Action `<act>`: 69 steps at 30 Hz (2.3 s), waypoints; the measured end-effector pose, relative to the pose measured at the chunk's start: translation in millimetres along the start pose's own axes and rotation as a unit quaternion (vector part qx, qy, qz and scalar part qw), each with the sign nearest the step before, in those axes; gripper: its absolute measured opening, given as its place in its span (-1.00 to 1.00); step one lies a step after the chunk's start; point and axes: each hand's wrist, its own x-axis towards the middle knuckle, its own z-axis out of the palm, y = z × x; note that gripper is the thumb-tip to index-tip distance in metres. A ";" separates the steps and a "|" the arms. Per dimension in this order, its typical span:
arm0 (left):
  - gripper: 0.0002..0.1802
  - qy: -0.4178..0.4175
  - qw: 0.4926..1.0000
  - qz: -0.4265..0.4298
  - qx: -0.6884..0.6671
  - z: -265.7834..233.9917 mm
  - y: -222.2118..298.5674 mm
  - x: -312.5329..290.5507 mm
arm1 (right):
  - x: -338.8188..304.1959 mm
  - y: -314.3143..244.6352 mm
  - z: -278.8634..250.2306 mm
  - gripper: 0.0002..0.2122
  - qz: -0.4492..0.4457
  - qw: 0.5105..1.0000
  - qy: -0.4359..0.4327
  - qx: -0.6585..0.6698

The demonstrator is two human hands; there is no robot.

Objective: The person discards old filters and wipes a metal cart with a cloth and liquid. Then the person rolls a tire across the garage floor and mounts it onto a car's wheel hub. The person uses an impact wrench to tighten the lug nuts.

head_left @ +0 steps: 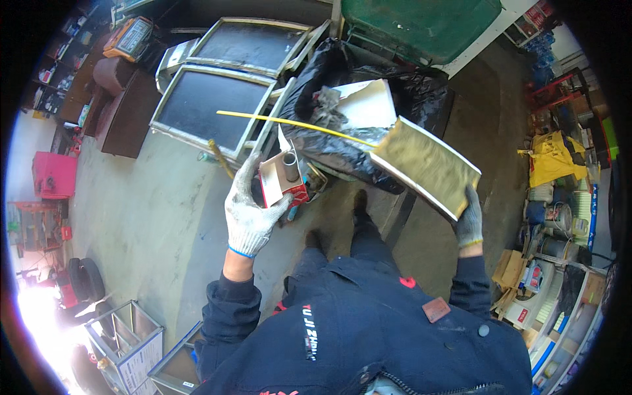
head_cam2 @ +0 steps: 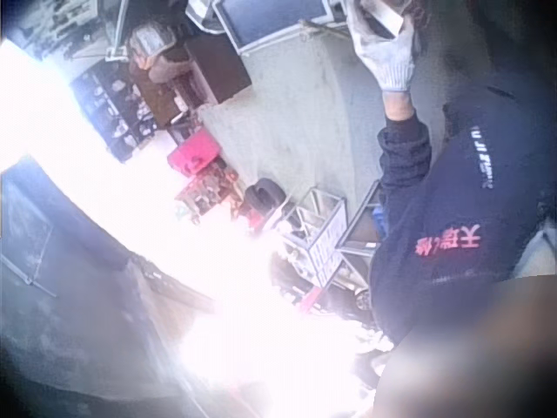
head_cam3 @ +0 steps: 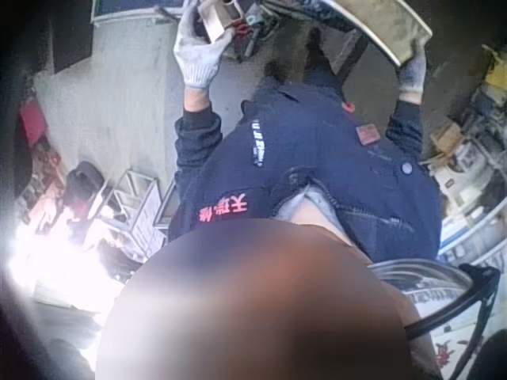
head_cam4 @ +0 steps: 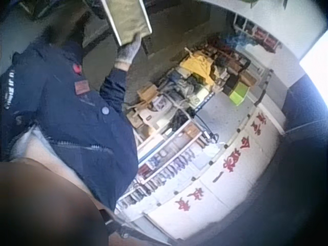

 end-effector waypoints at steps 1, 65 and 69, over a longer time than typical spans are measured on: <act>0.01 -0.001 1.000 0.001 0.001 14.6 7.4 8.2 | 35.8 -6.1 18.5 -0.50 0.002 1.000 0.001 0.005; -0.46 0.402 0.701 -0.419 -0.414 21.4 -42.5 -428.4 | -268.5 245.1 302.7 -0.66 0.111 0.402 -0.752 -0.511; -0.55 0.526 0.565 -0.466 -0.433 -24.9 -46.1 -588.9 | -383.6 311.0 319.4 -0.71 0.096 0.283 -0.793 -0.532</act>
